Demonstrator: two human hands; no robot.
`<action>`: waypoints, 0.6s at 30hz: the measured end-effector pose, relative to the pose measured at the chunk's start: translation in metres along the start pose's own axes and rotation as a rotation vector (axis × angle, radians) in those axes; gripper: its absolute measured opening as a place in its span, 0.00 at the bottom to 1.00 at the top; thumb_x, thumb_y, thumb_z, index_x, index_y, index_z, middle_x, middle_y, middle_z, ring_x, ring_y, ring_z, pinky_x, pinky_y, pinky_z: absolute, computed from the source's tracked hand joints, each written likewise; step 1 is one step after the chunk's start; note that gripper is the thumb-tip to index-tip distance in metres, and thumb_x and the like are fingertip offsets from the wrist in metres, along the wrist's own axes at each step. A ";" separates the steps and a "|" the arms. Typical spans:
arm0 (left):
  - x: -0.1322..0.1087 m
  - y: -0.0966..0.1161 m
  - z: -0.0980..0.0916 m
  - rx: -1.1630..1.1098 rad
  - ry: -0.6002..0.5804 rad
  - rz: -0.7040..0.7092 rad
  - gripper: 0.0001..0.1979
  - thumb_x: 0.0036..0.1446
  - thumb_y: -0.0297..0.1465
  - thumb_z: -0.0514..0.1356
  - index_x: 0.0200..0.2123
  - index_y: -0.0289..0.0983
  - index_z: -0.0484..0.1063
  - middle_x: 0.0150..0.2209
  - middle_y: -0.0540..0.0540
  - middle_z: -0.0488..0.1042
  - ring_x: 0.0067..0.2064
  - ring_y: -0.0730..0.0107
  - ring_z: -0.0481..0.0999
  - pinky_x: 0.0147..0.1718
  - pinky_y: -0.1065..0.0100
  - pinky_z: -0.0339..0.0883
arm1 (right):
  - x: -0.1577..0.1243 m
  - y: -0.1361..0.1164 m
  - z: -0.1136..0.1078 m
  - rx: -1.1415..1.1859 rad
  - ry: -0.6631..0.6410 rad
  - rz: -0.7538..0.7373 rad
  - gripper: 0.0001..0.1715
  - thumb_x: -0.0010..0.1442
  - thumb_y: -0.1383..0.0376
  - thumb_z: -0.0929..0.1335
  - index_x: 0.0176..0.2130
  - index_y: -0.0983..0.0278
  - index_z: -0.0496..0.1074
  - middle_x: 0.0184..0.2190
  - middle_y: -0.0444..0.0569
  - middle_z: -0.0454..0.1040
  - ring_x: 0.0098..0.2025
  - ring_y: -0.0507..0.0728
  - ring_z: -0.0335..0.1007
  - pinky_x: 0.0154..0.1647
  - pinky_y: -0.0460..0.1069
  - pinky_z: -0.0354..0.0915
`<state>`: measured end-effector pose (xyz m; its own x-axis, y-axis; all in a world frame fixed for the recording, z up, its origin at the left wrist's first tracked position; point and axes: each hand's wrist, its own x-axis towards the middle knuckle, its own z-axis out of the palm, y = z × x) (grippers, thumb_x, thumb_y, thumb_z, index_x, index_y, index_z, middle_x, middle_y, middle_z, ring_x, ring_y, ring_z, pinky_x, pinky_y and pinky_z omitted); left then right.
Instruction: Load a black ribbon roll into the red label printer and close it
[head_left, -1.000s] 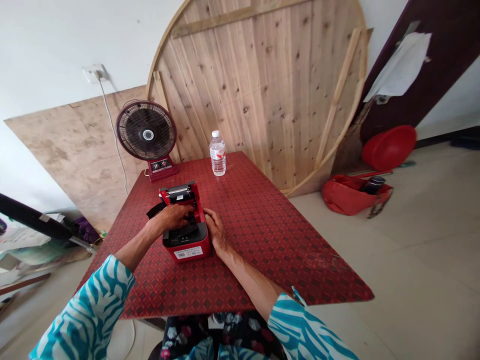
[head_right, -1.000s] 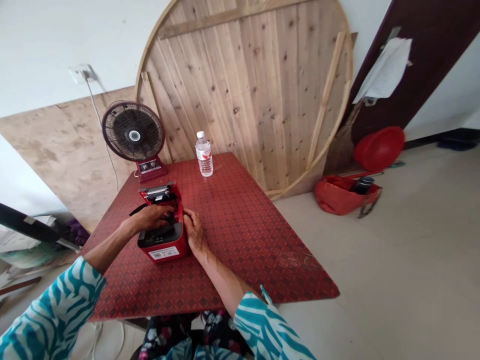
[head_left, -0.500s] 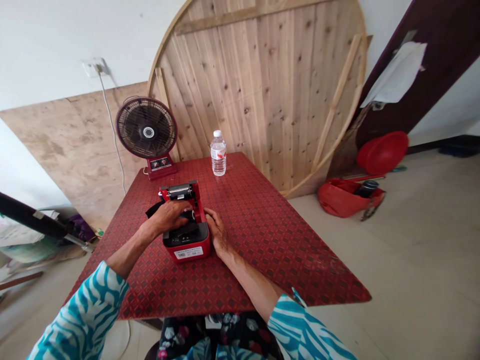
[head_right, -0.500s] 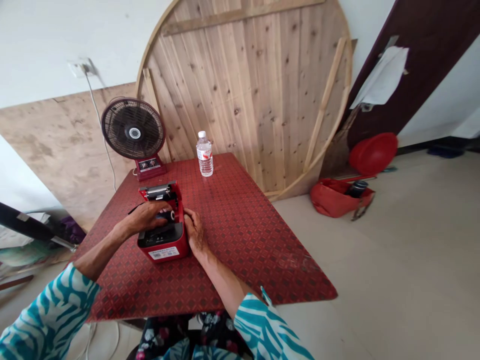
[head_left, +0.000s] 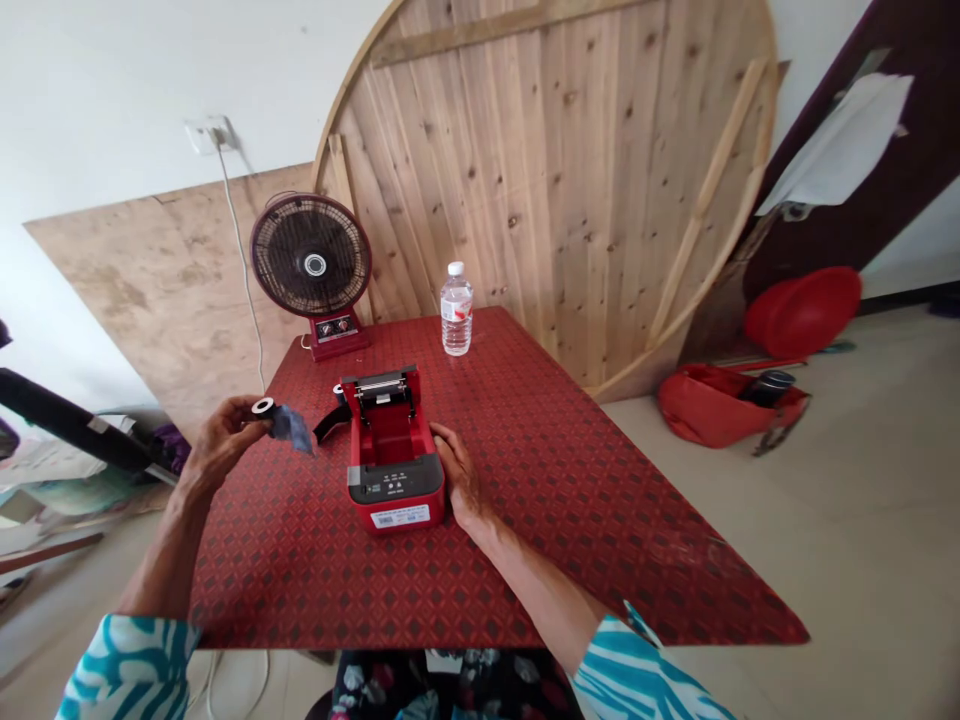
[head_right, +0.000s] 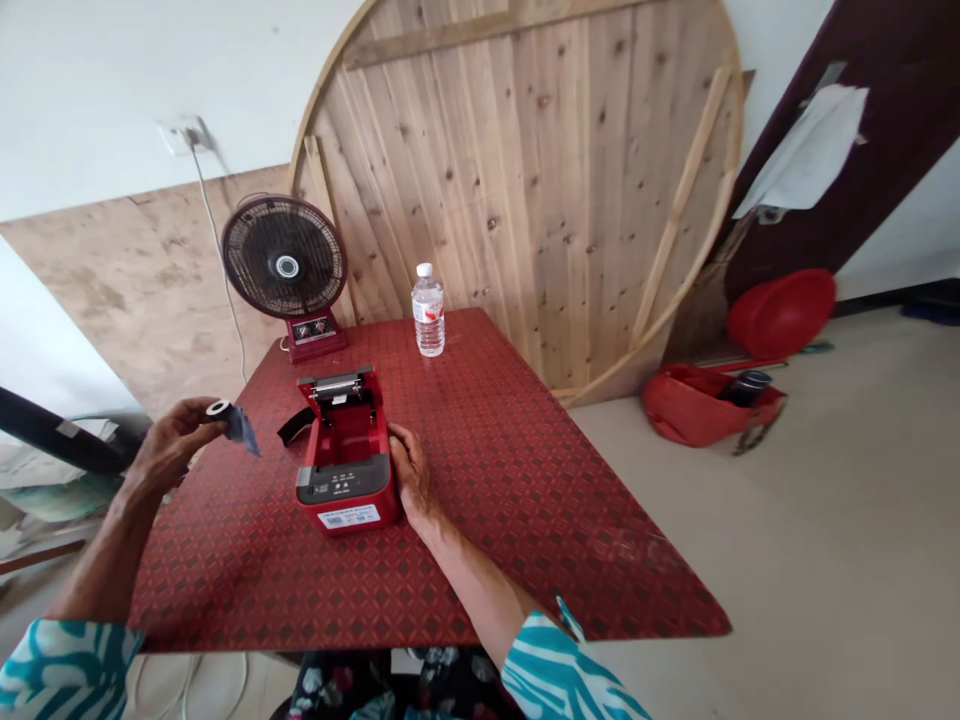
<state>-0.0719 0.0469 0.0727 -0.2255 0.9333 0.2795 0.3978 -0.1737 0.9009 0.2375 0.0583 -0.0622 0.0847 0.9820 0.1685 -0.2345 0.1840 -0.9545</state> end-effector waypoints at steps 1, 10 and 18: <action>0.002 -0.012 -0.001 -0.032 0.012 -0.025 0.26 0.35 0.39 0.72 0.37 0.35 0.71 0.31 0.47 0.78 0.34 0.63 0.78 0.37 0.63 0.73 | 0.000 0.000 0.000 -0.001 0.001 0.002 0.24 0.59 0.49 0.64 0.49 0.58 0.73 0.50 0.48 0.75 0.53 0.61 0.68 0.52 0.55 0.64; 0.032 -0.061 0.027 -0.066 -0.071 -0.089 0.31 0.34 0.44 0.71 0.41 0.35 0.69 0.32 0.47 0.78 0.34 0.62 0.79 0.37 0.61 0.73 | 0.002 0.001 -0.001 -0.020 0.021 -0.013 0.23 0.58 0.50 0.65 0.48 0.58 0.74 0.48 0.48 0.77 0.54 0.62 0.67 0.52 0.56 0.64; 0.049 -0.069 0.056 0.179 -0.203 -0.058 0.21 0.35 0.41 0.67 0.34 0.37 0.72 0.33 0.45 0.80 0.40 0.54 0.79 0.43 0.57 0.71 | 0.001 -0.003 -0.001 -0.015 0.013 0.033 0.23 0.59 0.51 0.65 0.48 0.58 0.73 0.52 0.49 0.75 0.57 0.63 0.67 0.53 0.56 0.64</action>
<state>-0.0606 0.1220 0.0051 -0.0769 0.9870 0.1410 0.5443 -0.0769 0.8354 0.2394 0.0583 -0.0596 0.0900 0.9869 0.1338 -0.2228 0.1509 -0.9631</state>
